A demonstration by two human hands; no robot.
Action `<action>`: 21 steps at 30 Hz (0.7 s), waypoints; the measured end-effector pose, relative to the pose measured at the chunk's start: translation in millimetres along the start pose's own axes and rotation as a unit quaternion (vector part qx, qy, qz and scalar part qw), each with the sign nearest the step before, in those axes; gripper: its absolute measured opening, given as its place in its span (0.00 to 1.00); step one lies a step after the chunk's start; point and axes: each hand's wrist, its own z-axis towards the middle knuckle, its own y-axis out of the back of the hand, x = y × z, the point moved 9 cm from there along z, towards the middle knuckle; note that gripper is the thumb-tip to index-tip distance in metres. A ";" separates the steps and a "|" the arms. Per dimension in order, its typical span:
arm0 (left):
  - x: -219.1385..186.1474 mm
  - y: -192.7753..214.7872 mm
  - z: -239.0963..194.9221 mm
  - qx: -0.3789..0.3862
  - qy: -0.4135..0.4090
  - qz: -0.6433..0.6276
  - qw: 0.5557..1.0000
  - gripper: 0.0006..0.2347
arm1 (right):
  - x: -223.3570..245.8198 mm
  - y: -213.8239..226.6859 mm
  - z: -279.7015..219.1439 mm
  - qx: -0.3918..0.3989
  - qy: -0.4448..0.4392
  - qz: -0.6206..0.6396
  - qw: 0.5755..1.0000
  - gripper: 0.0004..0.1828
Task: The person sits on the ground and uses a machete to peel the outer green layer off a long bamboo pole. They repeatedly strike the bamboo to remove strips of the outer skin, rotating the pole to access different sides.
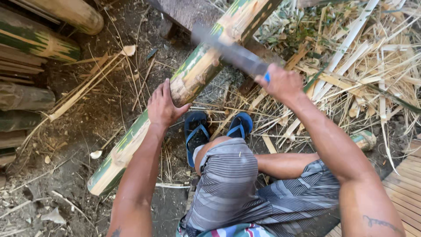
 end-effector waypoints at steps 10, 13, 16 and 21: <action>0.0 0.2 2.5 -0.006 0.002 0.009 1.000 0.51 | -28.8 23.6 29.2 -0.010 -0.048 -0.027 0.998 0.27; 2.9 -7.7 -5.9 0.007 0.008 0.016 1.000 0.52 | -55.6 24.5 33.6 0.038 -0.075 -0.061 0.995 0.28; 5.7 -9.8 3.0 0.031 0.026 0.031 0.999 0.52 | -131.8 72.0 43.3 -0.196 -0.216 0.135 0.947 0.25; 4.4 -4.1 2.3 0.033 0.020 0.013 0.999 0.51 | -115.5 51.0 48.5 -0.158 -0.096 -0.044 0.982 0.27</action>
